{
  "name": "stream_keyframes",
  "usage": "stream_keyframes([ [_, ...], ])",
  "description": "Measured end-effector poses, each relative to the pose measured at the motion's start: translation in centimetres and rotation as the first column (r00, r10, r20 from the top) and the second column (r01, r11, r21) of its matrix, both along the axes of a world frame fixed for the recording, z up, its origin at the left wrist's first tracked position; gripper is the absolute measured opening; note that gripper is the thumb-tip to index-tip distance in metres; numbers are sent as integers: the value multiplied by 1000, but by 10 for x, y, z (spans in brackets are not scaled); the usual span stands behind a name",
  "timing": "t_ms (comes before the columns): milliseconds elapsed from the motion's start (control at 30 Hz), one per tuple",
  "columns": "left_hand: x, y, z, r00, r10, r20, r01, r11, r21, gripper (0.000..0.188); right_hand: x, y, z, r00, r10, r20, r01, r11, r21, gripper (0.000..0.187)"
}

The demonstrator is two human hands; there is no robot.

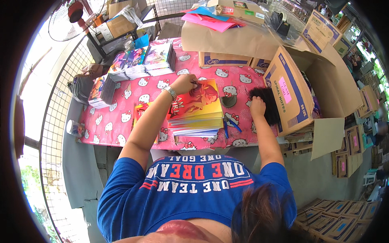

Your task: The person aligns notebooks one at a time and manually threads plastic spiral binding coils through the punched holes, using pliers to trim and secure the ends.

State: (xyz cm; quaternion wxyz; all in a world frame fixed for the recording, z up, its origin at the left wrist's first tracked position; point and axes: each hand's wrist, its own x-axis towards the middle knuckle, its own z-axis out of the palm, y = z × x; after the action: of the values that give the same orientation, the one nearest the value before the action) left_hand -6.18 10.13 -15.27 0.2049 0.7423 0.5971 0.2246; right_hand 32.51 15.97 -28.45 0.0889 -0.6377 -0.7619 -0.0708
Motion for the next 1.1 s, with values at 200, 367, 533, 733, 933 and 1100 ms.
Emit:
stream_keyframes([
  [200, 3, -38, 84, 996, -52, 78, 39, 987, 156, 28, -5, 2, 60, 939, -72, -337, 79, 997, 7, 24],
  [367, 23, -95, 128, 989, -29, -147, 73, 951, 301, 27, -32, -24, 116, 589, 367, -720, -290, 928, 235, 31],
  [533, 51, -110, 116, 931, 142, -336, 56, 855, 516, 29, -28, 2, 32, 771, 218, -598, -343, 934, -102, 35],
  [733, 61, -117, 112, 914, 171, -369, 55, 848, 527, 32, -15, -6, 57, 19, -309, -951, -514, 813, -274, 39],
  [933, 63, -112, 113, 932, 130, -338, 74, 846, 528, 28, 9, 17, 58, -44, -275, -960, -572, 795, -202, 35],
  [1100, 59, -114, 110, 941, 123, -316, 71, 839, 539, 27, -8, 16, 80, -8, -167, -986, -564, 815, -134, 36],
])
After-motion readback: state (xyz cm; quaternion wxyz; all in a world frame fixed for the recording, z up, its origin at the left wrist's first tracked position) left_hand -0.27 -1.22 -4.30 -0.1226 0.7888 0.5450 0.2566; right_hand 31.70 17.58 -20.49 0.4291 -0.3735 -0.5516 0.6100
